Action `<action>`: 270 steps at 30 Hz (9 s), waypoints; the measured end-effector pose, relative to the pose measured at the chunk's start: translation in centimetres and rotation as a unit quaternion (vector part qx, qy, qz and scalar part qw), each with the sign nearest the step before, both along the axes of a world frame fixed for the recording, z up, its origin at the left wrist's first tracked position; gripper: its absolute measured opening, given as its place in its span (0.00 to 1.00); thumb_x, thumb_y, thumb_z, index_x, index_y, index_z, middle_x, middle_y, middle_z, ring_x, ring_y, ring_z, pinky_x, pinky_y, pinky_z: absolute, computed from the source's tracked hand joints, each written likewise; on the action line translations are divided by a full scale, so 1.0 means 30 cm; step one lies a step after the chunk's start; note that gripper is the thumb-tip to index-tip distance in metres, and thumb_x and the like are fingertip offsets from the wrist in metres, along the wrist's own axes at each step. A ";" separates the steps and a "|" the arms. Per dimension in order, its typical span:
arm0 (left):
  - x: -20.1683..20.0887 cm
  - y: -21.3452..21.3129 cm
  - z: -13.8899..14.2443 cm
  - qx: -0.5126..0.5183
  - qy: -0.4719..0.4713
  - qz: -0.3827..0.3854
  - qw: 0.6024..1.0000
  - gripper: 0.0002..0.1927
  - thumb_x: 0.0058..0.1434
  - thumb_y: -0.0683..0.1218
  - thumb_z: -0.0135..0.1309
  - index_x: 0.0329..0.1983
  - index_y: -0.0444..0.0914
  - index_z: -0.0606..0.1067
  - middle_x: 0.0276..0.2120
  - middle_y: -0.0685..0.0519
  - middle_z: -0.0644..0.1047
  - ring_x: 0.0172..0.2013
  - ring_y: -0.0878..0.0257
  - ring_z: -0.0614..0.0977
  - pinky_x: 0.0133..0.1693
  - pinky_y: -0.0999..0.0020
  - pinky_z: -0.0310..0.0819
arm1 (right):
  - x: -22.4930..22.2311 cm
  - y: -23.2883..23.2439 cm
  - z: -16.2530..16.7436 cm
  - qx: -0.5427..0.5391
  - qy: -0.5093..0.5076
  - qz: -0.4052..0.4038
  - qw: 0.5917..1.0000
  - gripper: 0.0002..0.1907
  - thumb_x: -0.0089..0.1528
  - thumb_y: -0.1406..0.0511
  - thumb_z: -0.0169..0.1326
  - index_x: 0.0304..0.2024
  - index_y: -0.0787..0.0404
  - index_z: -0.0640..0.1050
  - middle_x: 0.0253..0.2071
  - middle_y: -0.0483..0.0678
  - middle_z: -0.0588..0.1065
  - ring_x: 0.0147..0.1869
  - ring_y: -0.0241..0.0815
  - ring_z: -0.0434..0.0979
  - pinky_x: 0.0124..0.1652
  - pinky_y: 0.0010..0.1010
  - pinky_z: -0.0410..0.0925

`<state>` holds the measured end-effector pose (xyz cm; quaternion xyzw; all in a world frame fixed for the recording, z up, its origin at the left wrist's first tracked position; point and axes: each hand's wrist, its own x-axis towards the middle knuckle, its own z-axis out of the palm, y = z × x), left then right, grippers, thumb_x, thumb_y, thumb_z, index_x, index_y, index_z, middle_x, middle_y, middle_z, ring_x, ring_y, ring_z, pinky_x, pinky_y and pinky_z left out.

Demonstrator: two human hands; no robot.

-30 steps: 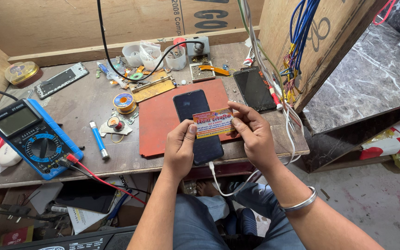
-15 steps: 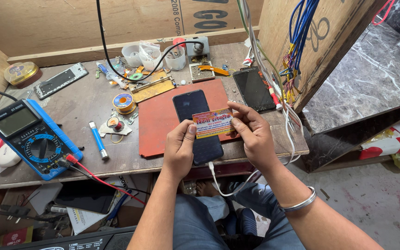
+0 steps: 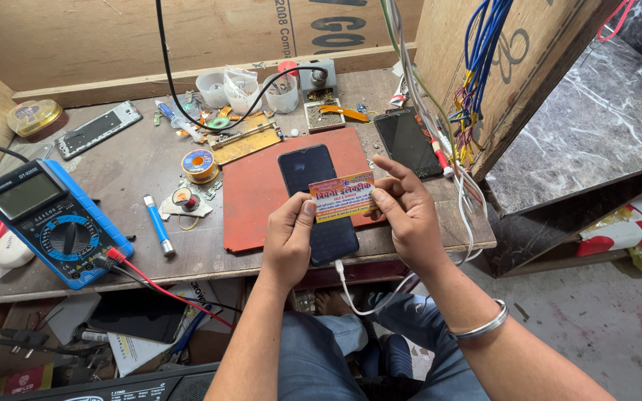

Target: The person holds a smartphone connected to a charging cable, unplugs the cable, and looks at a small printed card. They then open the phone's back cover, remove an internal plate and battery, handle the components, reassemble the phone, and power it on while watching the boot screen.

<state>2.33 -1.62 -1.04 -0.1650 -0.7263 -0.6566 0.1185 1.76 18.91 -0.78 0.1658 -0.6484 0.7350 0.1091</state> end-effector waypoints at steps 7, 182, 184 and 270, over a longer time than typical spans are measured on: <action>-0.004 -0.002 -0.016 0.035 0.020 0.000 0.999 0.20 0.76 0.52 0.43 0.34 0.35 0.75 0.24 0.61 0.70 0.28 0.74 0.65 0.30 0.74 0.59 | -0.018 -0.002 -0.030 -0.041 0.030 -0.017 0.999 0.08 0.71 0.71 0.50 0.53 0.64 0.72 0.42 0.47 0.77 0.42 0.34 0.77 0.42 0.25 0.71; -0.036 -0.011 -0.022 0.126 0.032 0.010 0.991 0.22 0.77 0.52 0.43 0.28 0.36 0.71 0.25 0.61 0.65 0.29 0.73 0.62 0.32 0.75 0.55 | -0.064 0.047 -0.089 0.013 -0.033 -0.059 0.998 0.16 0.74 0.62 0.58 0.35 0.68 0.78 0.26 0.46 0.76 0.30 0.31 0.73 0.31 0.21 0.66; -0.035 -0.014 -0.023 0.120 0.035 0.006 0.992 0.22 0.77 0.52 0.43 0.30 0.36 0.72 0.25 0.61 0.66 0.29 0.74 0.63 0.33 0.76 0.56 | -0.048 0.016 -0.061 0.045 -0.020 -0.053 0.997 0.10 0.70 0.63 0.57 0.43 0.66 0.79 0.34 0.45 0.79 0.34 0.29 0.75 0.34 0.21 0.71; -0.022 -0.006 0.057 0.113 -0.018 -0.097 0.989 0.46 0.61 0.32 0.54 0.80 0.35 0.47 0.59 0.42 0.76 0.58 0.60 0.79 0.61 0.66 0.72 | -0.039 -0.006 0.026 0.032 -0.028 0.067 0.997 0.27 0.65 0.72 0.55 0.67 0.63 0.68 0.44 0.43 0.71 0.47 0.29 0.72 0.49 0.21 0.68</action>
